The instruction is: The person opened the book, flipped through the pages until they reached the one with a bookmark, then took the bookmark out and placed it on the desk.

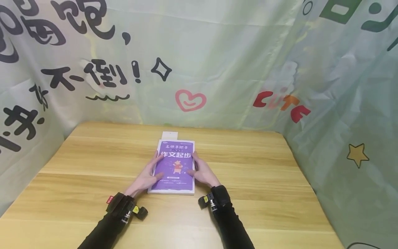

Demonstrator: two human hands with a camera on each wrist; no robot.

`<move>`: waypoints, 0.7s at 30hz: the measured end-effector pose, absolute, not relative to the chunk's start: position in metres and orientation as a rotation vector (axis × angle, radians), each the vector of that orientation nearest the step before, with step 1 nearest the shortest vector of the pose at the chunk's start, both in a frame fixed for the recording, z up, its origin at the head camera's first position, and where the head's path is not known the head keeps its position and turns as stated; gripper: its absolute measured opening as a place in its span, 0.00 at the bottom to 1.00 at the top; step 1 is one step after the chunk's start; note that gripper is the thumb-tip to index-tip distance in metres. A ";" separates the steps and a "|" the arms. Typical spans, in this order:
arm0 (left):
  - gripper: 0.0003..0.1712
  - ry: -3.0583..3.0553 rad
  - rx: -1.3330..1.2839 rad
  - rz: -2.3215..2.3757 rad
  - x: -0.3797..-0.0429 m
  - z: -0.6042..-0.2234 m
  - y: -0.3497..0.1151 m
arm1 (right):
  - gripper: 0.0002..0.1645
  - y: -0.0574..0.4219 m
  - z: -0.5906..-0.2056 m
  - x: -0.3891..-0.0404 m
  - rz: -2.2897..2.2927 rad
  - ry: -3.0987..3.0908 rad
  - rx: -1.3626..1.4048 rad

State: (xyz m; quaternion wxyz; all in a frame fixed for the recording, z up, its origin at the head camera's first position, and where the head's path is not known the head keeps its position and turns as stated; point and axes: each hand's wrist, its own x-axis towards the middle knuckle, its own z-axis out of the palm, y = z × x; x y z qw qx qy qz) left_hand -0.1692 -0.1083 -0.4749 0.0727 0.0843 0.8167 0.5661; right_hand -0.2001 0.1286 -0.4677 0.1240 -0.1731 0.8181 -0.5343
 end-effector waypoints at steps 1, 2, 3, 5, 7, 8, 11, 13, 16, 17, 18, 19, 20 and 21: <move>0.46 2.456 0.269 1.692 -0.168 -0.475 -0.106 | 0.49 0.132 -0.468 -0.199 -1.566 2.375 -0.510; 0.46 2.458 0.286 1.682 -0.166 -0.475 -0.104 | 0.49 0.135 -0.468 -0.197 -1.567 2.368 -0.516; 0.47 2.461 0.307 1.676 -0.165 -0.475 -0.103 | 0.50 0.137 -0.467 -0.196 -1.561 2.365 -0.527; 0.47 2.472 0.343 1.650 -0.162 -0.474 -0.100 | 0.50 0.143 -0.466 -0.192 -1.534 2.374 -0.545; 0.47 2.479 0.382 1.627 -0.160 -0.473 -0.098 | 0.50 0.147 -0.466 -0.189 -1.508 2.386 -0.561; 0.47 2.484 0.399 1.614 -0.159 -0.473 -0.097 | 0.51 0.149 -0.466 -0.188 -1.499 2.392 -0.564; 0.47 2.492 0.443 1.578 -0.156 -0.473 -0.095 | 0.51 0.155 -0.466 -0.184 -1.490 2.399 -0.568; 0.47 2.484 0.460 1.562 -0.153 -0.474 -0.093 | 0.51 0.158 -0.465 -0.181 -1.500 2.390 -0.561; 0.47 2.481 0.480 1.535 -0.150 -0.475 -0.090 | 0.51 0.164 -0.465 -0.177 -1.475 2.404 -0.563; 0.47 2.479 0.489 1.527 -0.149 -0.475 -0.089 | 0.51 0.165 -0.466 -0.176 -1.470 2.407 -0.562; 0.47 2.480 0.493 1.515 -0.147 -0.474 -0.088 | 0.51 0.167 -0.465 -0.175 -1.468 2.404 -0.555; 0.47 2.484 0.499 1.505 -0.146 -0.474 -0.087 | 0.51 0.168 -0.466 -0.174 -1.462 2.409 -0.554; 0.47 2.492 0.505 1.494 -0.145 -0.474 -0.086 | 0.51 0.169 -0.466 -0.173 -1.458 2.409 -0.551; 0.47 2.496 0.510 1.489 -0.143 -0.474 -0.085 | 0.51 0.170 -0.466 -0.172 -1.456 2.410 -0.550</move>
